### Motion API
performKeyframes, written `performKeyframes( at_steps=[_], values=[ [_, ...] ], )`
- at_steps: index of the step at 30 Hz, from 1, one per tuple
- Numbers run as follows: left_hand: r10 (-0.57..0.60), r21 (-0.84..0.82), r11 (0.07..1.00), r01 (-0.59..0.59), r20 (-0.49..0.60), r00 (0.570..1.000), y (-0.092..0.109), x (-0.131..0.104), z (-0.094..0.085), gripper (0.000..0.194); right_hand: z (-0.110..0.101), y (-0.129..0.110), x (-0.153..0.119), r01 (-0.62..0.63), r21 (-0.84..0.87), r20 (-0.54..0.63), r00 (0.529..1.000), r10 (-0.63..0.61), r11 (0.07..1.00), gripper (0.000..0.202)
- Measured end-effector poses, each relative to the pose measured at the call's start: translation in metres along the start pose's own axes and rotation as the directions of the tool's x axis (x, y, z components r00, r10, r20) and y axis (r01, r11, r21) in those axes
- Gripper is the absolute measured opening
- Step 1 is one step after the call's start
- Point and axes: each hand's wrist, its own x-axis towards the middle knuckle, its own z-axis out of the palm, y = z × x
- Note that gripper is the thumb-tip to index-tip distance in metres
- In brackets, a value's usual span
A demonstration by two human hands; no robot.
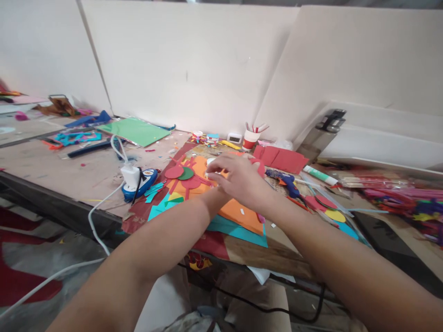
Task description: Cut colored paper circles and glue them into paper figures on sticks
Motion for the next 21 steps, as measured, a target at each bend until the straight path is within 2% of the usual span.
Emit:
performKeyframes(
  at_steps=[1, 2, 4, 7, 9, 13, 16, 19, 21],
  values=[
    [0.056, 0.080, 0.995, -0.056, 0.006, 0.998, 0.000, -0.001, -0.002, 0.034, 0.008, -0.005, 0.008, 0.058, -0.010, 0.052, 0.997, -0.058, 0.998, 0.009],
    [0.108, 0.151, 0.981, -0.126, 0.119, 0.987, 0.000, 0.000, -0.006, 0.025, 0.016, -0.009, 0.016, 0.132, 0.003, 0.107, 0.985, -0.132, 0.991, 0.009],
    [0.138, 0.173, 0.971, -0.165, 0.158, 0.978, -0.004, 0.005, -0.015, 0.010, 0.032, -0.014, 0.032, 0.243, 0.058, 0.216, 0.944, -0.250, 0.968, 0.010],
    [0.244, 0.225, 0.929, -0.295, 0.230, 0.942, -0.013, 0.013, -0.024, 0.015, 0.053, -0.020, 0.053, 0.327, 0.107, 0.338, 0.876, -0.344, 0.939, 0.009],
    [0.295, 0.259, 0.893, -0.368, 0.281, 0.913, -0.017, 0.016, -0.023, 0.018, 0.065, -0.025, 0.064, 0.368, 0.074, 0.389, 0.845, -0.366, 0.927, 0.010],
    [0.338, 0.249, 0.874, -0.418, 0.307, 0.890, -0.019, 0.017, -0.018, 0.020, 0.082, -0.030, 0.080, 0.400, -0.043, 0.409, 0.843, -0.349, 0.916, 0.014],
    [0.353, 0.250, 0.863, -0.439, 0.325, 0.878, -0.019, 0.017, -0.018, 0.021, 0.094, -0.029, 0.088, 0.436, -0.055, 0.426, 0.824, -0.374, 0.898, 0.016],
    [0.320, 0.288, 0.857, -0.427, 0.352, 0.880, -0.018, 0.018, -0.019, 0.023, 0.105, -0.029, 0.091, 0.492, -0.025, 0.461, 0.778, -0.427, 0.870, 0.019],
    [0.295, 0.313, 0.853, -0.419, 0.374, 0.879, -0.018, 0.018, -0.021, 0.024, 0.111, -0.030, 0.092, 0.564, 0.015, 0.485, 0.718, -0.499, 0.826, 0.023]
  ],
)
